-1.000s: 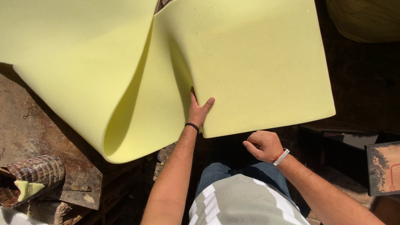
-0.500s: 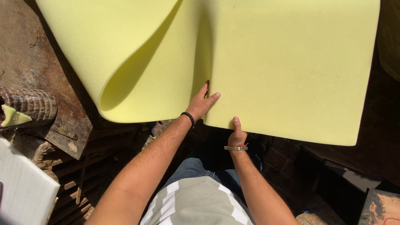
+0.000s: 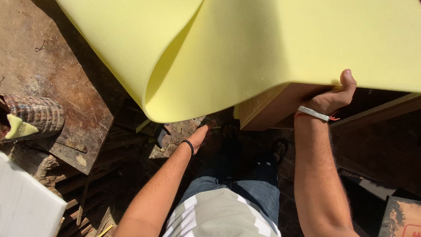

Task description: The person holds a dark container of adhesive in one hand and spreads the adhesive across a plywood board with a stick. They then lay a yellow foam sheet over the board, press and fold the foam to align it, and finally cut the foam with a long knife.

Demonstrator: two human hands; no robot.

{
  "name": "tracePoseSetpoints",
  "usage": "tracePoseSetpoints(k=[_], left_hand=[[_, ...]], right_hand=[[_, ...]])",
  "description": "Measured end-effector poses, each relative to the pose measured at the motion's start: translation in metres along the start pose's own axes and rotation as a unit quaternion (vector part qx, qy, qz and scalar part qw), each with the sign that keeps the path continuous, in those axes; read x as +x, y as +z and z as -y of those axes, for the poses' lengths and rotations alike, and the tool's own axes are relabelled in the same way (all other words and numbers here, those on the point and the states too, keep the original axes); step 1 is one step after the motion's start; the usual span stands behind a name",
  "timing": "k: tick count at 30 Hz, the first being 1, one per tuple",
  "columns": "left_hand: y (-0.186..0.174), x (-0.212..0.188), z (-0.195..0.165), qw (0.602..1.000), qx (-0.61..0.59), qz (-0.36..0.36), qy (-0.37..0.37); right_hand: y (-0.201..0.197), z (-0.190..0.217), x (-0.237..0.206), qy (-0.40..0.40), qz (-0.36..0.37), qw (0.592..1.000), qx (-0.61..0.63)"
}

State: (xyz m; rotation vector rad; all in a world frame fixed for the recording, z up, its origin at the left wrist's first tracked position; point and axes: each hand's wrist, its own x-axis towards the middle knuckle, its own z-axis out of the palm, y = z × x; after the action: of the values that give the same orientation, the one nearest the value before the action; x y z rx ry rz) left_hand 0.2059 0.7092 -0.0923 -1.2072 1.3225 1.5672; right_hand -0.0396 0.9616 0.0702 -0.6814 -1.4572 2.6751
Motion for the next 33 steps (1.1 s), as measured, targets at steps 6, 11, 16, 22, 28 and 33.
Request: tracePoseSetpoints(k=[6, 11, 16, 22, 28, 33], left_hand=[[0.041, 0.028, -0.045, 0.917, -0.357, 0.133, 0.116], [0.028, -0.007, -0.091, 0.805, -0.455, 0.184, 0.334], [0.006, -0.049, -0.116, 0.805, -0.403, 0.174, 0.4], [0.038, -0.022, -0.119, 0.854, -0.324, 0.129, 0.387], [0.092, 0.006, -0.083, 0.926, -0.219, 0.028, 0.305], [0.031, -0.041, -0.103, 0.823, -0.35, 0.076, 0.44]], right_hand=[[0.001, 0.083, -0.017, -0.107, 0.159, 0.98, -0.057], [-0.018, 0.102, -0.021, 0.059, 0.043, 0.997, 0.029], [-0.04, 0.076, -0.009, 0.046, -0.024, 0.985, 0.164], [-0.081, 0.046, 0.014, 0.087, 0.042, 0.978, 0.185], [-0.124, 0.04, 0.029, 0.159, 0.067, 0.975, 0.137], [-0.167, 0.033, 0.029, 0.22, -0.015, 0.973, 0.061]])
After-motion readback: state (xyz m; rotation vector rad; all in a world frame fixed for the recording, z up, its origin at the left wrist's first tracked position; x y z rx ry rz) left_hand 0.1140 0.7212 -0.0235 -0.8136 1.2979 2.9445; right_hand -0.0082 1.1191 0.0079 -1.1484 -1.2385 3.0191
